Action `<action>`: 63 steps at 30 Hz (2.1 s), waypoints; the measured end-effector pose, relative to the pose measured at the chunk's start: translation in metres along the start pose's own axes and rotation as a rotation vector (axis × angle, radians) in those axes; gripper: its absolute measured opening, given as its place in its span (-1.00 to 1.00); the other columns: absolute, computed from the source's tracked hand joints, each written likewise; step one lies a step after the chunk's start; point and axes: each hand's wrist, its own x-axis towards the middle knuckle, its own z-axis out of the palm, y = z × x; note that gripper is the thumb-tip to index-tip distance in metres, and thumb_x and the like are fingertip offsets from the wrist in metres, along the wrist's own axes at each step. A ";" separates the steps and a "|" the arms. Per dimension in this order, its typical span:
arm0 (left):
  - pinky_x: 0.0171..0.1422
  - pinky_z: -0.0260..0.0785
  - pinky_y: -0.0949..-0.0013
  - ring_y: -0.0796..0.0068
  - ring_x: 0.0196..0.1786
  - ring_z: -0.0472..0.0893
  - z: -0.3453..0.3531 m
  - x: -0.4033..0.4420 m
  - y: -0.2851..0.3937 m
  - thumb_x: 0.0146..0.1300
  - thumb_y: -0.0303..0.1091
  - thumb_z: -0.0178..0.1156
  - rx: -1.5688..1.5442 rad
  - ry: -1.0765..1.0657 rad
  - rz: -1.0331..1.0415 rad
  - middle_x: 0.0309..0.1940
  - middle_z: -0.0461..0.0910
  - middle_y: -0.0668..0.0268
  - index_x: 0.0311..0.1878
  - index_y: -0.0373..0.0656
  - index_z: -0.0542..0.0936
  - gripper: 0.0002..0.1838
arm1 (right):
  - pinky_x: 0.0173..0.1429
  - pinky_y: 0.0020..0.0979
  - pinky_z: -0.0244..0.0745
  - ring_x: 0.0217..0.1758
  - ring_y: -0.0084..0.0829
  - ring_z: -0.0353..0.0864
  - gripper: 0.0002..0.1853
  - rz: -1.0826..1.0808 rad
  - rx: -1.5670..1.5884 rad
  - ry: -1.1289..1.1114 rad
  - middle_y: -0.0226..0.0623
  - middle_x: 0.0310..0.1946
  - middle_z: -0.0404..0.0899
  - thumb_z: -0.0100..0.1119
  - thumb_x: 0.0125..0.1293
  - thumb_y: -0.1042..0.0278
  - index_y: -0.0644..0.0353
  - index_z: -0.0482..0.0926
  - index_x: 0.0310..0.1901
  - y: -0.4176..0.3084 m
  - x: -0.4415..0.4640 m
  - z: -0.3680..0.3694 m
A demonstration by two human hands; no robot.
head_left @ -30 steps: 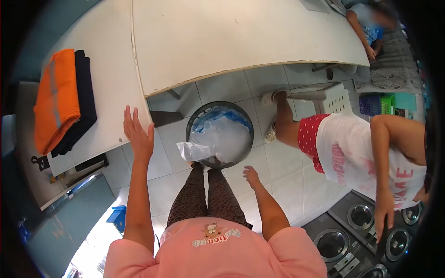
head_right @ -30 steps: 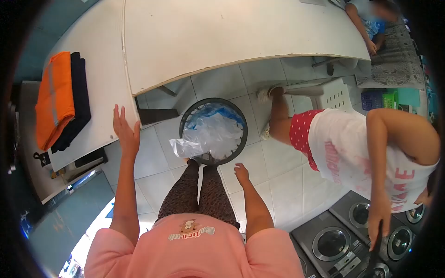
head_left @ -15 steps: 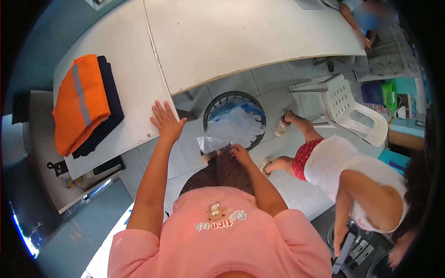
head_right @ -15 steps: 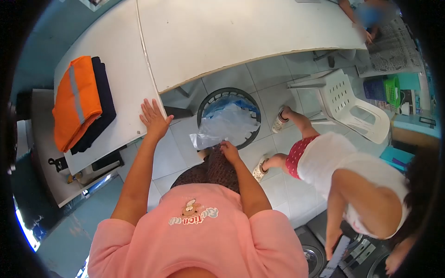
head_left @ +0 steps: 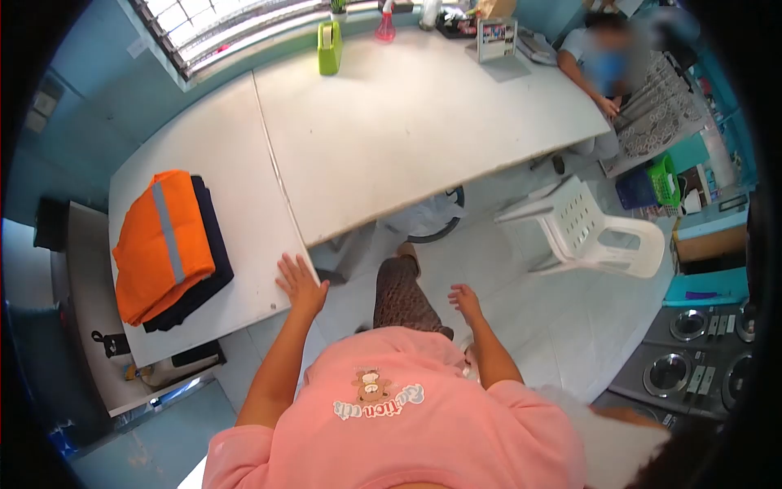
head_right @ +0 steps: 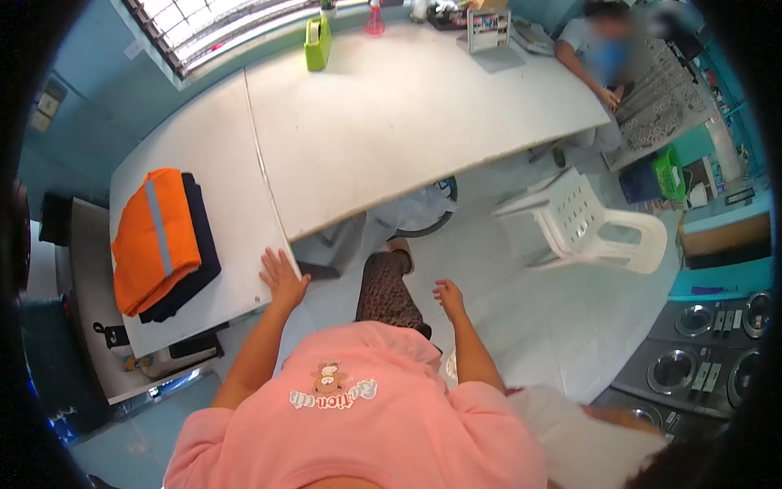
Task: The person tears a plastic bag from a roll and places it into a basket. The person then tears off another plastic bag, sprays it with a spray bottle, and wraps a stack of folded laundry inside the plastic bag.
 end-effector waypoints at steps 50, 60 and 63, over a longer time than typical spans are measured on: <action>0.22 -0.44 -0.24 0.00 0.33 -0.42 -0.083 0.336 0.218 -0.09 0.35 -0.03 -0.496 -0.085 -0.458 0.28 -0.43 -0.04 0.27 -0.27 -0.22 0.09 | 0.08 -0.35 0.24 -0.02 -0.30 0.32 -0.64 -1.457 -0.268 -0.055 -0.14 -0.04 0.30 0.03 0.09 0.50 0.27 0.28 -0.03 -0.787 0.440 -0.064; 0.20 0.09 0.40 0.46 0.12 0.28 -0.184 0.259 0.199 0.01 -0.20 0.20 -1.680 0.072 -0.053 0.06 0.29 0.22 0.21 -0.22 0.11 -0.27 | 0.03 -0.44 0.27 -0.05 -0.43 0.33 -0.33 -0.487 -0.015 -1.176 -0.26 -0.17 0.35 0.16 -0.14 0.52 0.18 0.14 0.09 -0.554 0.218 0.118; 0.11 0.19 0.44 0.54 0.05 0.34 -0.173 0.220 0.171 0.07 -0.24 0.15 -1.731 0.120 -0.082 -0.02 0.36 0.28 0.12 -0.19 0.24 -0.44 | 0.01 -0.44 0.28 -0.06 -0.42 0.34 -0.34 -0.307 0.077 -1.225 -0.24 -0.16 0.35 0.11 -0.11 0.57 0.17 0.13 0.10 -0.524 0.192 0.141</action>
